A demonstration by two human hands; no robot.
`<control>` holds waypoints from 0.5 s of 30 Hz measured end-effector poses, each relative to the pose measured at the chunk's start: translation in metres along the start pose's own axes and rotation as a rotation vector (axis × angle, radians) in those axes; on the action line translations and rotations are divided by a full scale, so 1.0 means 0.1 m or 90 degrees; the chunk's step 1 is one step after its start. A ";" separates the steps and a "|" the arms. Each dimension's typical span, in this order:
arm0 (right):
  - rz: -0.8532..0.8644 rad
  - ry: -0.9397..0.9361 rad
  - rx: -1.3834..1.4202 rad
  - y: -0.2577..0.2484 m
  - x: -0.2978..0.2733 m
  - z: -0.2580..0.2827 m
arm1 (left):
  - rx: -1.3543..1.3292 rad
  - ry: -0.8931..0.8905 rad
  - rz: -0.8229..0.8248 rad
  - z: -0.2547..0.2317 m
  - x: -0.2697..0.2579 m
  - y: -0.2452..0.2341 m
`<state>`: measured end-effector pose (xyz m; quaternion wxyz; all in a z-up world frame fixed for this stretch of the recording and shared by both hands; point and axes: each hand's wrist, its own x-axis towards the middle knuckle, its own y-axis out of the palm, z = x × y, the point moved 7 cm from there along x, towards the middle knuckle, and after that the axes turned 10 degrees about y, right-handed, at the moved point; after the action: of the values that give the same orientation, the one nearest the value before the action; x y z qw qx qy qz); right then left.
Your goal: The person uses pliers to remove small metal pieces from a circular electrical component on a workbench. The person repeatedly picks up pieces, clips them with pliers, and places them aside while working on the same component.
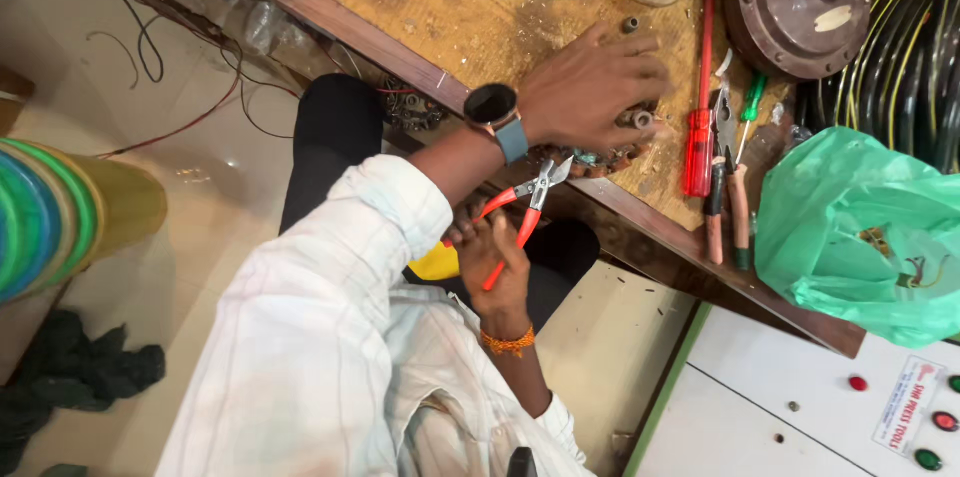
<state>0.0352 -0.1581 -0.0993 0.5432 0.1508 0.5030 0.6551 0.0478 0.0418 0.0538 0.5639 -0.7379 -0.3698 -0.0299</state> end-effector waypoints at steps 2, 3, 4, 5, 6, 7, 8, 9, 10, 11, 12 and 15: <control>-0.142 -0.030 -0.027 -0.20 0.06 -0.10 | -0.033 -0.039 0.063 0.11 -0.01 0.21; -0.214 -0.043 -0.041 -0.31 0.05 -0.15 | -0.045 -0.049 0.037 0.13 -0.02 0.25; -0.168 -0.051 -0.027 -0.30 0.06 -0.17 | -0.055 -0.060 0.006 0.15 -0.03 0.25; -0.121 -0.058 -0.013 -0.28 0.04 -0.18 | -0.060 -0.057 0.006 0.13 -0.05 0.27; -0.066 -0.063 -0.004 -0.24 0.07 -0.14 | -0.058 -0.055 0.000 0.14 -0.04 0.25; -0.082 -0.055 -0.030 -0.26 0.07 -0.09 | -0.055 -0.054 -0.006 0.15 -0.05 0.22; -0.104 -0.051 -0.051 -0.28 0.03 -0.05 | -0.071 -0.063 -0.005 0.15 -0.06 0.22; -0.126 -0.048 -0.071 -0.30 0.01 0.01 | -0.087 -0.072 -0.005 0.15 -0.07 0.23; -0.220 -0.104 -0.317 -0.32 -0.04 0.18 | -0.108 -0.076 -0.004 0.15 -0.07 0.25; -0.313 -0.158 -0.565 -0.30 -0.09 0.36 | -0.109 -0.072 -0.011 0.15 -0.07 0.25; -0.402 -0.209 -0.814 -0.23 -0.13 0.51 | -0.109 -0.070 -0.020 0.15 -0.08 0.25; -0.449 -0.140 -0.874 -0.21 -0.21 0.69 | -0.088 -0.057 -0.034 0.17 -0.12 0.24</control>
<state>0.1061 -0.1441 -0.0784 0.7380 -0.3238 -0.0535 0.5896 0.0470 0.0482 0.0227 0.4933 -0.7654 -0.4115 -0.0373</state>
